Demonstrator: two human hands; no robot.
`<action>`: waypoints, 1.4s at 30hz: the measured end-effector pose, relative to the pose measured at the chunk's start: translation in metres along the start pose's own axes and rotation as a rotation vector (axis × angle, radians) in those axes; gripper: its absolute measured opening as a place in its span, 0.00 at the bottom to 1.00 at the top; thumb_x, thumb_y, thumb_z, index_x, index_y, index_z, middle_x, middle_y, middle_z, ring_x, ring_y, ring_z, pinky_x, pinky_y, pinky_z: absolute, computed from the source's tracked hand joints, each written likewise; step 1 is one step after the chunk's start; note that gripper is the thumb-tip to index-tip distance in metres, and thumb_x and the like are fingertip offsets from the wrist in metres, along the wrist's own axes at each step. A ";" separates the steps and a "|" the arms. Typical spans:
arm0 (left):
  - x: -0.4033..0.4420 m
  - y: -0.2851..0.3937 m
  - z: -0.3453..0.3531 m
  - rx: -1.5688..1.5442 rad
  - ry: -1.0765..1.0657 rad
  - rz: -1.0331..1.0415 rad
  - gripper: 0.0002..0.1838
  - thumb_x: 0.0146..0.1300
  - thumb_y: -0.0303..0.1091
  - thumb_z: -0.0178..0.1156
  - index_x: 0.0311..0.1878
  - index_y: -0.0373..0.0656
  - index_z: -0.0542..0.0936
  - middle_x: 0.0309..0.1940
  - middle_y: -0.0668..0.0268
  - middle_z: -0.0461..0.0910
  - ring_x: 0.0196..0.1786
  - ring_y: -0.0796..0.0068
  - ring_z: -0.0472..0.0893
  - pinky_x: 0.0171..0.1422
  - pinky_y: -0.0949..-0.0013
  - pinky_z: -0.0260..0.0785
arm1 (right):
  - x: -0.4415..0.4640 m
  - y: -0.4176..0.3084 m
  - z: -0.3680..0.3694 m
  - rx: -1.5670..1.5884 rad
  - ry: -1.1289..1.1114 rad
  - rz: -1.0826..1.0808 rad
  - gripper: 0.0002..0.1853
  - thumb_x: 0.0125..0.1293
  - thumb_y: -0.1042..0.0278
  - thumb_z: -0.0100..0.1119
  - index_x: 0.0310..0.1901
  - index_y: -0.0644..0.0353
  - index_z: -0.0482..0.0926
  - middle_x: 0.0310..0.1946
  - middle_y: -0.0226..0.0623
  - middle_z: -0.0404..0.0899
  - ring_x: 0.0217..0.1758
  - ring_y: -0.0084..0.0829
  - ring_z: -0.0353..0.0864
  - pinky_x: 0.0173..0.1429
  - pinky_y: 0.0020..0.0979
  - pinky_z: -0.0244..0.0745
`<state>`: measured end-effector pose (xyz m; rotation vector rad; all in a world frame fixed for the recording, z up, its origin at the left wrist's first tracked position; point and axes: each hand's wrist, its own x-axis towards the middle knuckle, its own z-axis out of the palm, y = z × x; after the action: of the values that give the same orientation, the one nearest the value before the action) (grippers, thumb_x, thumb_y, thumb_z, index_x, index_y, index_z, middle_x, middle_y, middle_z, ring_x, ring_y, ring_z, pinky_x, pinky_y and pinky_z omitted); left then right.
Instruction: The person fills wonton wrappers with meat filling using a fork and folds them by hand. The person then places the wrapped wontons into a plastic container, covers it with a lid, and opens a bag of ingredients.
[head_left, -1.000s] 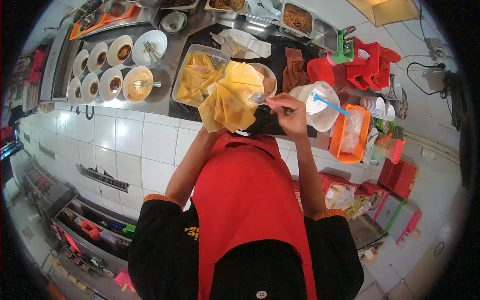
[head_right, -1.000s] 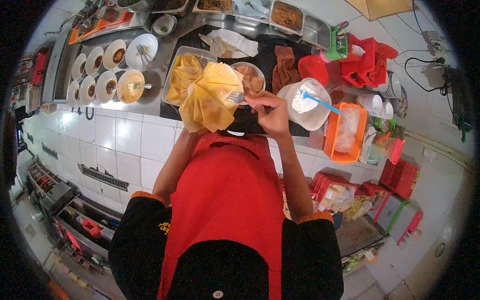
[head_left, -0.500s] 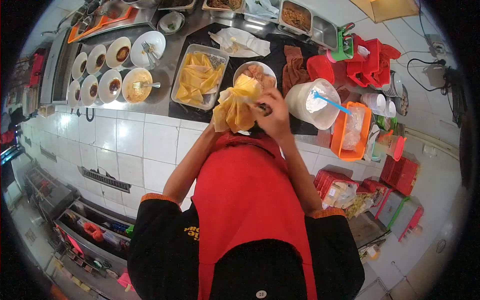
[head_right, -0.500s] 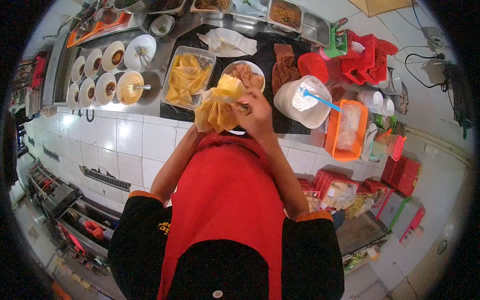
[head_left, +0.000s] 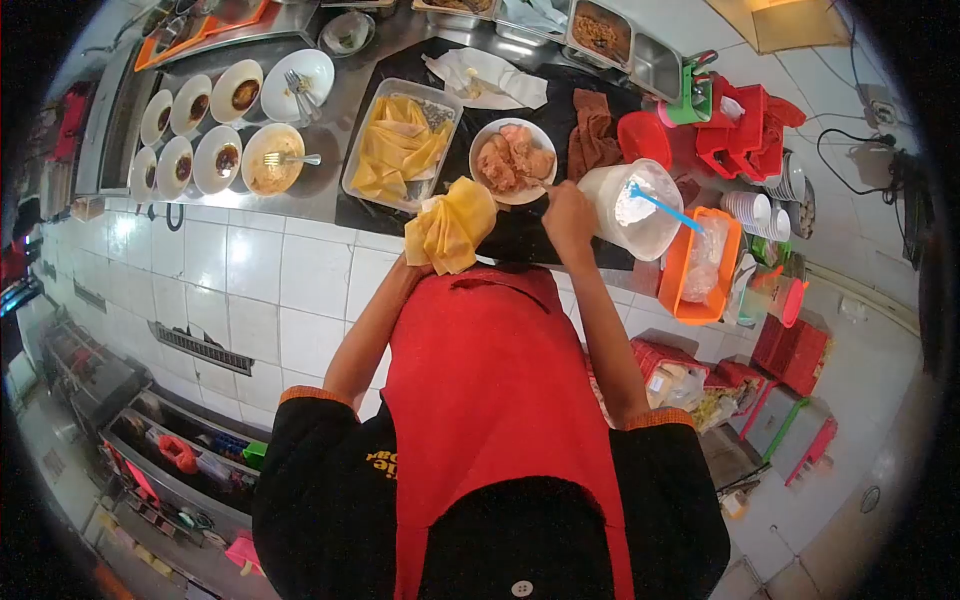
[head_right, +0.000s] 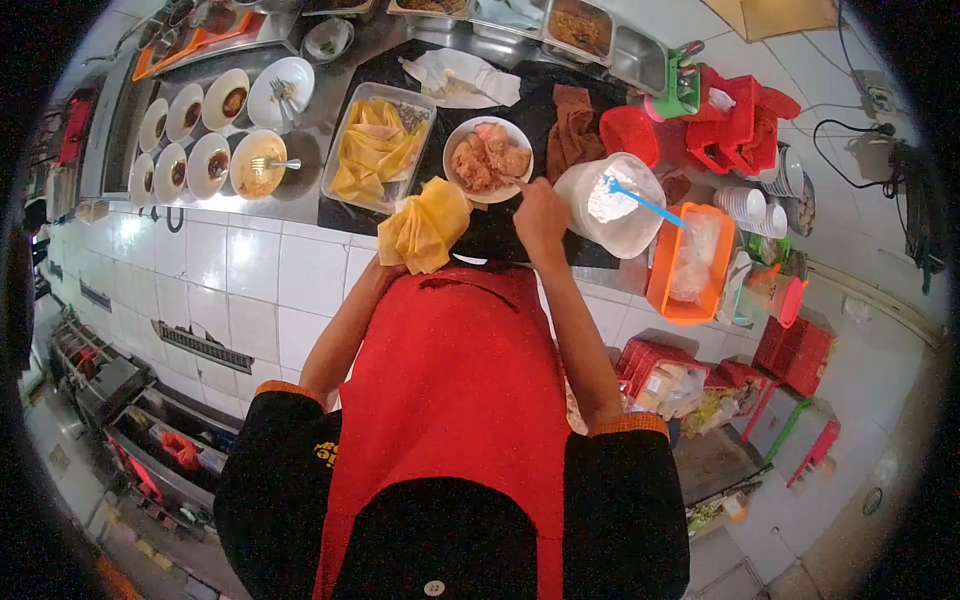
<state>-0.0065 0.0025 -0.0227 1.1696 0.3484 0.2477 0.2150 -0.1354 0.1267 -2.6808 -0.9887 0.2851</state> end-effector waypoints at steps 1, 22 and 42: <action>0.001 -0.005 -0.001 -0.050 0.011 -0.015 0.26 0.70 0.42 0.59 0.69 0.48 0.70 0.67 0.64 0.72 0.68 0.69 0.71 0.73 0.65 0.62 | 0.001 -0.001 0.008 -0.044 -0.004 -0.015 0.11 0.56 0.75 0.62 0.40 0.56 0.87 0.37 0.47 0.83 0.41 0.52 0.83 0.46 0.47 0.78; 0.005 0.000 -0.006 -1.020 -0.100 -0.181 0.23 0.75 0.36 0.50 0.71 0.45 0.64 0.66 0.59 0.71 0.66 0.66 0.74 0.69 0.61 0.70 | -0.007 -0.015 -0.026 -0.028 -0.212 -0.096 0.08 0.53 0.75 0.62 0.36 0.62 0.85 0.33 0.50 0.84 0.40 0.51 0.84 0.46 0.49 0.76; 0.025 0.103 0.037 0.125 -0.025 0.209 0.27 0.72 0.38 0.56 0.71 0.43 0.64 0.66 0.61 0.71 0.66 0.69 0.73 0.70 0.65 0.68 | -0.003 -0.020 -0.027 0.845 0.098 -0.376 0.13 0.65 0.85 0.58 0.48 0.63 0.86 0.35 0.33 0.81 0.30 0.18 0.73 0.33 0.20 0.68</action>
<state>0.0304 0.0186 0.0821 1.3327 0.2217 0.3972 0.2083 -0.1278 0.1586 -1.7058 -1.0174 0.3790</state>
